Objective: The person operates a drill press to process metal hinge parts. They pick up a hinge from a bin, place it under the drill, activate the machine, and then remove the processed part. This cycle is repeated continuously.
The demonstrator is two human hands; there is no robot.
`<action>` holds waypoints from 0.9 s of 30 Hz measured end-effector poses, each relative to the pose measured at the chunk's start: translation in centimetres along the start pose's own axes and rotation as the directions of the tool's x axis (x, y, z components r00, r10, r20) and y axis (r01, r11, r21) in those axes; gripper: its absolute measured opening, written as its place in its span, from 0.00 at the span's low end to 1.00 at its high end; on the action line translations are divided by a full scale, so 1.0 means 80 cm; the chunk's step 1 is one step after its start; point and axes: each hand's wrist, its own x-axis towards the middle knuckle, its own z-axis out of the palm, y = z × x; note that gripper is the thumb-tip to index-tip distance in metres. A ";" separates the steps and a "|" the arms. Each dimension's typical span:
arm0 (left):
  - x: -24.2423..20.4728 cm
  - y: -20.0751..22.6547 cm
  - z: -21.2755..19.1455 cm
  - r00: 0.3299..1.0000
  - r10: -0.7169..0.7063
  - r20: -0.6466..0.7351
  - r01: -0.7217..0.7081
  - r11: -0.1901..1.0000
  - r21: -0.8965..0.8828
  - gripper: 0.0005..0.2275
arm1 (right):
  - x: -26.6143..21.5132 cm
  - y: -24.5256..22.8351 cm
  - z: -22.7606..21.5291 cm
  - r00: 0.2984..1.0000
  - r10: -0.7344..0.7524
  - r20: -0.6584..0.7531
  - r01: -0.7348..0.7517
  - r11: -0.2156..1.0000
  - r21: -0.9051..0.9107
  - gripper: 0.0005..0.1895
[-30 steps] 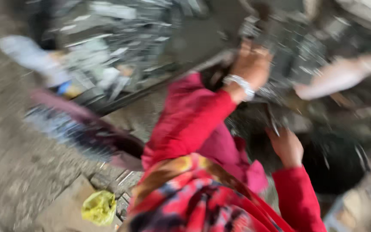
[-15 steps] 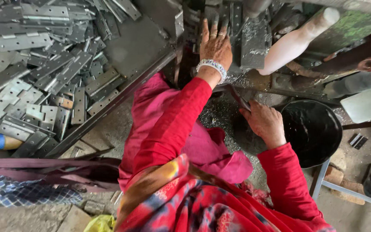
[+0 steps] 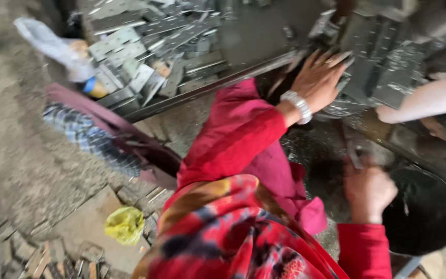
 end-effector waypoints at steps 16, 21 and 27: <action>-0.084 -0.196 -0.095 0.763 -0.640 0.090 0.542 0.709 0.450 0.12 | 0.043 0.001 -0.045 0.784 -0.084 -0.615 0.136 0.990 0.038 0.06; -0.070 -0.243 -0.126 0.882 -0.435 -0.179 0.457 0.702 0.547 0.14 | 0.040 0.003 -0.039 0.819 -0.066 -0.571 0.136 0.987 0.081 0.05; -0.090 -0.311 -0.164 0.930 -0.328 -0.165 0.346 0.637 0.689 0.13 | 0.045 -0.001 -0.029 0.799 -0.045 -0.600 0.130 0.986 0.099 0.04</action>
